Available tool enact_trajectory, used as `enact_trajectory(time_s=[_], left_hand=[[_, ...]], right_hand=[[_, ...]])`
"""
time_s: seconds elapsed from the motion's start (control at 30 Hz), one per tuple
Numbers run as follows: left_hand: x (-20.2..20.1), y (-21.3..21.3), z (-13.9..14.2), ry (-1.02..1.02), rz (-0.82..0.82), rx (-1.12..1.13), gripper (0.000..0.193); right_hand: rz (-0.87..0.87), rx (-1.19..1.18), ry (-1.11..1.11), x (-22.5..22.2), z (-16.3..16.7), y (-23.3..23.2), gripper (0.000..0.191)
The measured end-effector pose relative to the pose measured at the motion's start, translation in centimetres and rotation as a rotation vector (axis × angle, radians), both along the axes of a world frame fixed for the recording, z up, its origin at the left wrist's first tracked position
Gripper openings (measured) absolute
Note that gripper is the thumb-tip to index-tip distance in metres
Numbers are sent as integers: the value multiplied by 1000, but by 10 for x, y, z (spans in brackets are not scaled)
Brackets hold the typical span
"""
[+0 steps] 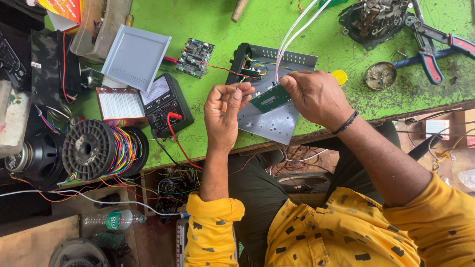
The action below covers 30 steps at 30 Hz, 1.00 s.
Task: The person is repairing an electronic device by soldering components onto a circuit board. They use a soldering iron and pliers to attach and adjust parts, working within a metal casing on a cluttered workbench.
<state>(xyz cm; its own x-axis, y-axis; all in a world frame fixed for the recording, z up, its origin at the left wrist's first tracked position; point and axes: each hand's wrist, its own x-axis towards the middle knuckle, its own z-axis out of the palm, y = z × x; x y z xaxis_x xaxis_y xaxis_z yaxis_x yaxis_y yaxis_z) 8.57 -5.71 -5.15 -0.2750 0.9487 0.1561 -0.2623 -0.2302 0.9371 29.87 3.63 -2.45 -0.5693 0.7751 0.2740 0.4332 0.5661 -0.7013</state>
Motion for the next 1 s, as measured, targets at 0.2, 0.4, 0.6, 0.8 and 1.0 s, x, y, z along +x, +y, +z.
enact_trajectory(time_s=[0.2, 0.4, 0.6, 0.8, 1.0], left_hand=[[-3, -1, -3, 30, -6, 18, 10], [-6, -3, 4, 148, -70, -38, 15], [-8, -5, 43, 788, -184, -236, 15], [-5, 5, 54, 1216, -321, 88, 14], [-8, 27, 44, 1245, -388, 39, 15]], right_hand=[[48, -37, -38, 10, 4, -9, 43], [169, 89, -81, 36, -3, -35, 51], [138, 184, -228, 23, -24, -37, 48], [28, 304, -412, 2, -21, -24, 48], [-11, 296, -228, 13, -13, -14, 43]])
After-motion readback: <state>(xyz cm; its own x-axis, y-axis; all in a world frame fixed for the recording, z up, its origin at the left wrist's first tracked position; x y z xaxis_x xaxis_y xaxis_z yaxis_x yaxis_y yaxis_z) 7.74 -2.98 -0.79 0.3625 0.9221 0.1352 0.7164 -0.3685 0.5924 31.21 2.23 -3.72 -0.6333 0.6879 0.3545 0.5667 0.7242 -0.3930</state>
